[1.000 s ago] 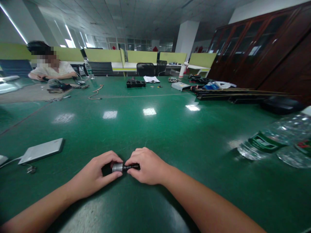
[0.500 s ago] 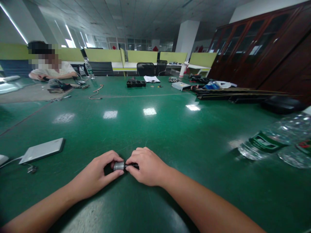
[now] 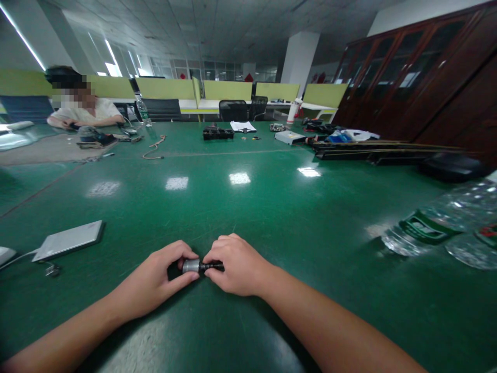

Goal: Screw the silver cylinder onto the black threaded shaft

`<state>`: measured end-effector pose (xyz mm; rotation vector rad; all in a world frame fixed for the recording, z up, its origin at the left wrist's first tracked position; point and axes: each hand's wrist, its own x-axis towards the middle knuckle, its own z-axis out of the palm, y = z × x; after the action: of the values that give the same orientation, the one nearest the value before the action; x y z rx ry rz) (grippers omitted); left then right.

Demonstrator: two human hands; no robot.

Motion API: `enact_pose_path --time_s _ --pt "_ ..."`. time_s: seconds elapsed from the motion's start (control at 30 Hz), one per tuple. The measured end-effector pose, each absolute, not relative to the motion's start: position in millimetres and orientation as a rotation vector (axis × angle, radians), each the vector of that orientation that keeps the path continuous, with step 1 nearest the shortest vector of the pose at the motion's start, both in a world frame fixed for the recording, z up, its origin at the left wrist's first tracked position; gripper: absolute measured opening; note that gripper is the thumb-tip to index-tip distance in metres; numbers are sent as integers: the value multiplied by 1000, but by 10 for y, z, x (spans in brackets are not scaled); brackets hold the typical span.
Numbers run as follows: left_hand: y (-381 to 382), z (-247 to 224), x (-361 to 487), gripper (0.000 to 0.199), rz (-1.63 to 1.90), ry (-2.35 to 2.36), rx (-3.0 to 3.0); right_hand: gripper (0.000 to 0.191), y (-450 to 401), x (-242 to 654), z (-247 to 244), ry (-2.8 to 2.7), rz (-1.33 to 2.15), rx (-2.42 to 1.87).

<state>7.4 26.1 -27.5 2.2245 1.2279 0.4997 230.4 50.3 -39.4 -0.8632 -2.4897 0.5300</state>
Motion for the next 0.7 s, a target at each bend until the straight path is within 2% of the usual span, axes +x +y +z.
enact_pose_path --time_s 0.7 --pt "267 -276 58 14 502 1230 2242 9 507 2341 -391 -2477 561 -896"
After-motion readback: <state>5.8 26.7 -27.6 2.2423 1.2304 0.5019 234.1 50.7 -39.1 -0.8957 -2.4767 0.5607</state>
